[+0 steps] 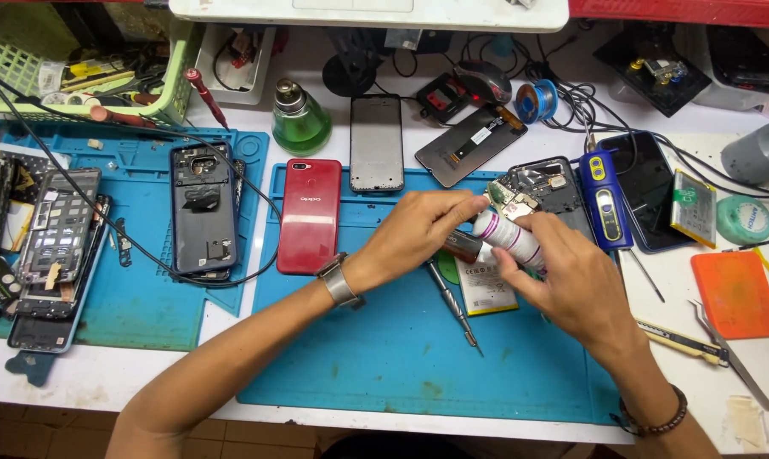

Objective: The person handles a red smartphone back cover and a tube of adhesive on a cluttered workbench. They apply the adhesive along the edges of a grey smartphone frame using the tube nozzle. The person manipulates the frame and adhesive tube to ensure coverage along the perimeter.

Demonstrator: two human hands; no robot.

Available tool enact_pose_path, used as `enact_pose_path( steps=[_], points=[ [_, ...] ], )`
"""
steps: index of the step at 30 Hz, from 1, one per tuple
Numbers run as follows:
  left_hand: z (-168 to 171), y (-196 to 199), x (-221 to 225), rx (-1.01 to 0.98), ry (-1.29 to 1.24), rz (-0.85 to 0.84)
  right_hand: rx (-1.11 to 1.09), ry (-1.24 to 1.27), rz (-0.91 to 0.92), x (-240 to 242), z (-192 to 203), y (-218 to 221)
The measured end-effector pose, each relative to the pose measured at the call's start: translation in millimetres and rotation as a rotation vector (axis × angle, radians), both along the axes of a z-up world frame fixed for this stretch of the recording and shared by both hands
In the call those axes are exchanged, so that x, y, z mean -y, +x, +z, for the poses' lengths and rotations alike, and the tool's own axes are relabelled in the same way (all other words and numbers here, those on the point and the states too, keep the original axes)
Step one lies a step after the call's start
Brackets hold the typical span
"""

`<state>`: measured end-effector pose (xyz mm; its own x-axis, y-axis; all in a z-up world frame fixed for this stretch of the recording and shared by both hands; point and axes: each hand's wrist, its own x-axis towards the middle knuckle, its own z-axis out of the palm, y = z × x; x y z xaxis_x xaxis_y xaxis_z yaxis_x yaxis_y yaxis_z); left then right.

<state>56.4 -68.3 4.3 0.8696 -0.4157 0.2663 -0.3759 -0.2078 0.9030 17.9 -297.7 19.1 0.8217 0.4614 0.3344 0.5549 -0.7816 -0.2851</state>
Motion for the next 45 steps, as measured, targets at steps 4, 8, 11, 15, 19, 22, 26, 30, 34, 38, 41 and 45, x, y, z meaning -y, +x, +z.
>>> enact_pose_path(
  steps=[4,8,11,15,19,22,26,30,34,38,41,45],
  points=[
    [17,2,-13,-0.107,0.118,-0.042,0.055,-0.09,0.009,-4,-2,3],
    [11,2,-14,-0.006,0.157,-0.166,0.034,-0.057,0.022,-4,1,1],
    [4,10,-15,-0.019,0.112,-0.148,0.119,-0.087,0.011,2,-9,1],
    [25,20,-29,-0.13,0.225,0.083,0.189,-0.111,-0.001,10,-10,0],
    [9,23,-37,-0.014,0.559,0.049,0.152,-0.069,-0.081,24,-19,3],
    [3,17,-27,-0.01,0.639,-0.022,0.115,-0.046,-0.123,26,-18,3],
    [-8,20,-27,0.174,0.744,0.199,0.063,-0.003,-0.139,23,-12,2],
    [-35,33,-34,0.504,1.341,0.814,0.062,0.04,-0.105,17,-2,1],
    [-46,33,-35,0.494,1.416,0.798,0.109,0.028,-0.092,19,-6,1],
    [-46,36,-35,0.442,1.423,0.778,0.102,0.064,-0.043,21,-5,0],
    [-34,40,-45,0.315,1.262,0.729,0.091,0.089,-0.025,22,-3,0],
    [10,38,-61,0.173,0.943,0.658,0.11,0.177,-0.007,20,2,0]
  ],
)
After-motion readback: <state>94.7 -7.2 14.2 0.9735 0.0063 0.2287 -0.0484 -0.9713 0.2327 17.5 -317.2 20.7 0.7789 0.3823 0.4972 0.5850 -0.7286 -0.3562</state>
